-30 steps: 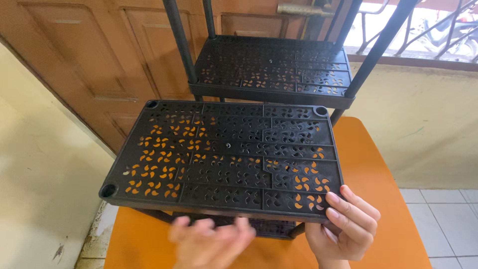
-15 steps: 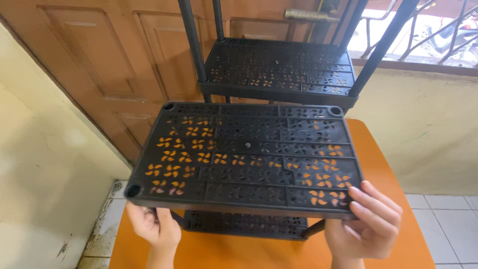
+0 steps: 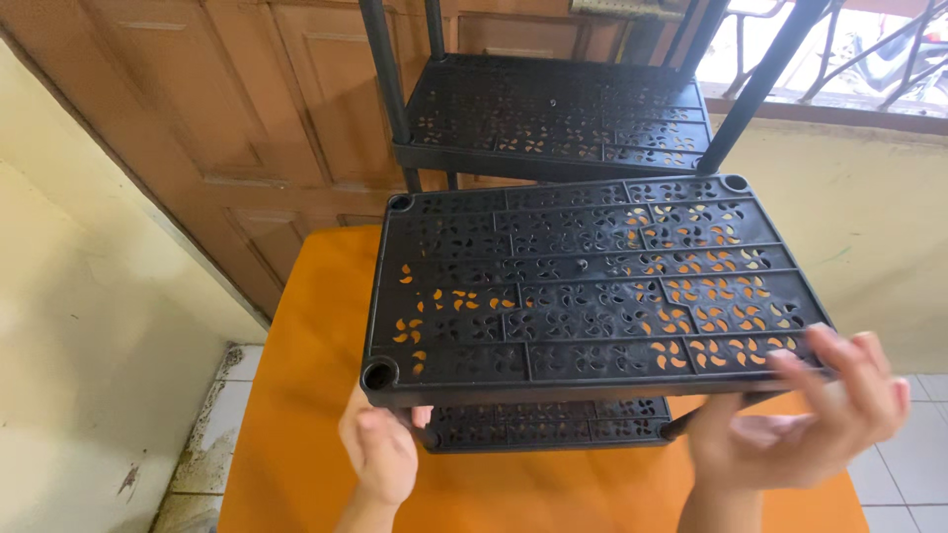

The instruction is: The person assembles a black plastic shelving unit by inserting vertical poles into the corner holes of perforated shelves and then placing additional shelves onto the poles. The person handles the shelves and poles by hand, aligning and pressing components together on an orange table.

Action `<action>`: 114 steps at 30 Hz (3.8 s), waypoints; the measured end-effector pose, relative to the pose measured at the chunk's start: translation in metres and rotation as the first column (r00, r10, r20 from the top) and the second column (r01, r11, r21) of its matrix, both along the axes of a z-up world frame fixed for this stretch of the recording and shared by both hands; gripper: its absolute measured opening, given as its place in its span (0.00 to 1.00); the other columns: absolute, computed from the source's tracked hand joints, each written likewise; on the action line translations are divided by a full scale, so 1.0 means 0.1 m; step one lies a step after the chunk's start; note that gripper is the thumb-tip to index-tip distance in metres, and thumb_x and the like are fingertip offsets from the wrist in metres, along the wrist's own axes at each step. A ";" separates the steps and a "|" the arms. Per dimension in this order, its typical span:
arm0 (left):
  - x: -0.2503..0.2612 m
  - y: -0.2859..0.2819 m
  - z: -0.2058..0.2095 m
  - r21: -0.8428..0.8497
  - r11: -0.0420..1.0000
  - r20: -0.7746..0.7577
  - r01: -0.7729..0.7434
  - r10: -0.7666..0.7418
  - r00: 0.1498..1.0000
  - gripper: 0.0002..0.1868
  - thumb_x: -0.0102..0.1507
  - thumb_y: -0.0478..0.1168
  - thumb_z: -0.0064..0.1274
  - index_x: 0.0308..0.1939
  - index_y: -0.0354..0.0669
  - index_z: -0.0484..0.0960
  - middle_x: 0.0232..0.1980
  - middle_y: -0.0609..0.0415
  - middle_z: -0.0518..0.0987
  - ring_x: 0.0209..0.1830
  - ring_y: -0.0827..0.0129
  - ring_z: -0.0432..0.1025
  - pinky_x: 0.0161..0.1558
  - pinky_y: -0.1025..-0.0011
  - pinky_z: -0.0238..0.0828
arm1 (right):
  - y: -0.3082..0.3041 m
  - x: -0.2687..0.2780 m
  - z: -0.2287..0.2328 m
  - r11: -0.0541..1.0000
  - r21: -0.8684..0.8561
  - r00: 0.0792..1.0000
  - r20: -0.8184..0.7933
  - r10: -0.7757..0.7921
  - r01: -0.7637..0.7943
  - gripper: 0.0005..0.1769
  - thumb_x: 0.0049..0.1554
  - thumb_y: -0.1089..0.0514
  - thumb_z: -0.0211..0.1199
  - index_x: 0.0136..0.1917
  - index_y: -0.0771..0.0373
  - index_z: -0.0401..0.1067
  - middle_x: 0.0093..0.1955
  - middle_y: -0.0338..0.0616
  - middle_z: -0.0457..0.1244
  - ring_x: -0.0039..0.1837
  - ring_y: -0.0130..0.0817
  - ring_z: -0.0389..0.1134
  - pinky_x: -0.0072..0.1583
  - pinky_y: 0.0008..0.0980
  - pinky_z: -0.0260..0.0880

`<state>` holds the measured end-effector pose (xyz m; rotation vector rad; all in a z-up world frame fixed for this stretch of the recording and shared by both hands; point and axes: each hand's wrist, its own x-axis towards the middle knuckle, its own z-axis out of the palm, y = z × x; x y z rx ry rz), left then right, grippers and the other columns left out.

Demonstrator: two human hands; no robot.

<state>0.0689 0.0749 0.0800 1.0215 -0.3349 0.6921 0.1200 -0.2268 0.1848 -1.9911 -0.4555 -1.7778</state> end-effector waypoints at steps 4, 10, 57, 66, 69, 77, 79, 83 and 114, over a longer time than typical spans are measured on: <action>-0.07 0.18 0.16 -0.035 0.989 -0.086 0.141 -0.143 0.986 0.31 0.73 0.60 0.44 0.56 0.29 0.72 0.40 0.50 0.73 0.39 0.68 0.66 0.42 0.68 0.65 | 0.46 -0.22 0.16 0.973 -0.226 0.998 -0.039 0.039 -0.047 0.05 0.57 0.57 0.61 0.47 0.48 0.75 0.58 0.35 0.68 0.62 0.41 0.71 0.80 0.58 0.33; -0.02 0.26 0.07 -0.122 0.947 -0.064 0.297 -0.306 0.950 0.28 0.75 0.54 0.48 0.62 0.28 0.71 0.45 0.55 0.73 0.42 0.73 0.65 0.43 0.72 0.62 | 1.26 -0.39 0.54 0.780 -0.528 0.939 -0.256 0.231 -0.336 0.17 0.62 0.51 0.65 0.63 0.56 0.76 0.67 0.40 0.68 0.69 0.34 0.69 0.72 0.49 0.52; 0.05 0.21 0.16 0.006 0.999 -0.090 0.036 -0.035 0.995 0.39 0.68 0.58 0.55 0.70 0.33 0.59 0.65 0.51 0.70 0.66 0.66 0.65 0.67 0.65 0.62 | 1.60 -0.34 0.59 0.794 -0.536 0.958 -0.179 0.225 -0.287 0.15 0.65 0.54 0.59 0.64 0.50 0.78 0.66 0.34 0.69 0.66 0.29 0.71 0.64 0.31 0.60; 0.23 0.23 0.42 0.509 0.618 0.406 -0.600 0.442 0.800 0.29 0.67 0.63 0.46 0.63 0.49 0.67 0.64 0.47 0.74 0.72 0.53 0.63 0.77 0.52 0.55 | 1.70 -0.26 0.43 0.860 -0.463 0.977 -0.092 0.192 -0.213 0.17 0.67 0.54 0.48 0.58 0.55 0.78 0.62 0.35 0.71 0.63 0.26 0.71 0.70 0.32 0.51; 0.30 0.23 0.36 0.485 0.589 0.428 -0.647 0.485 0.763 0.26 0.68 0.62 0.47 0.59 0.48 0.67 0.62 0.49 0.74 0.67 0.54 0.64 0.73 0.53 0.62 | 1.73 -0.22 0.36 0.878 -0.441 0.983 -0.056 0.177 -0.184 0.17 0.69 0.56 0.47 0.58 0.53 0.78 0.62 0.33 0.72 0.63 0.25 0.72 0.73 0.31 0.49; 0.40 0.27 0.20 0.429 0.539 0.494 -0.725 0.532 0.687 0.19 0.68 0.57 0.45 0.51 0.49 0.65 0.57 0.50 0.76 0.61 0.57 0.64 0.67 0.52 0.66 | 1.77 -0.10 0.22 0.904 -0.405 0.986 0.029 0.166 -0.141 0.17 0.69 0.55 0.47 0.58 0.51 0.79 0.60 0.32 0.72 0.62 0.25 0.72 0.75 0.32 0.47; 0.42 0.29 0.18 0.424 0.555 0.492 -0.716 0.523 0.696 0.17 0.68 0.54 0.46 0.50 0.49 0.66 0.57 0.50 0.76 0.61 0.55 0.64 0.67 0.53 0.67 | 1.75 -0.09 0.21 0.895 -0.424 0.985 0.037 0.170 -0.139 0.16 0.70 0.54 0.48 0.59 0.51 0.78 0.61 0.33 0.72 0.62 0.25 0.72 0.75 0.32 0.46; 0.37 0.31 0.19 0.451 0.546 0.492 -0.706 0.508 0.707 0.16 0.66 0.52 0.45 0.51 0.48 0.67 0.58 0.50 0.76 0.60 0.54 0.65 0.68 0.51 0.65 | 1.72 -0.14 0.17 0.888 -0.438 0.988 0.000 0.155 -0.140 0.15 0.70 0.54 0.50 0.60 0.51 0.78 0.62 0.32 0.71 0.64 0.25 0.71 0.75 0.32 0.47; 0.14 -0.16 0.83 0.485 0.113 0.585 -0.867 0.696 0.418 0.13 0.59 0.22 0.62 0.47 0.30 0.79 0.49 0.44 0.79 0.53 0.53 0.76 0.59 0.60 0.79 | -0.49 0.28 -0.23 0.984 -0.041 0.980 0.096 -0.171 0.176 0.20 0.63 0.48 0.70 0.59 0.62 0.71 0.59 0.47 0.68 0.67 0.51 0.69 0.68 0.48 0.63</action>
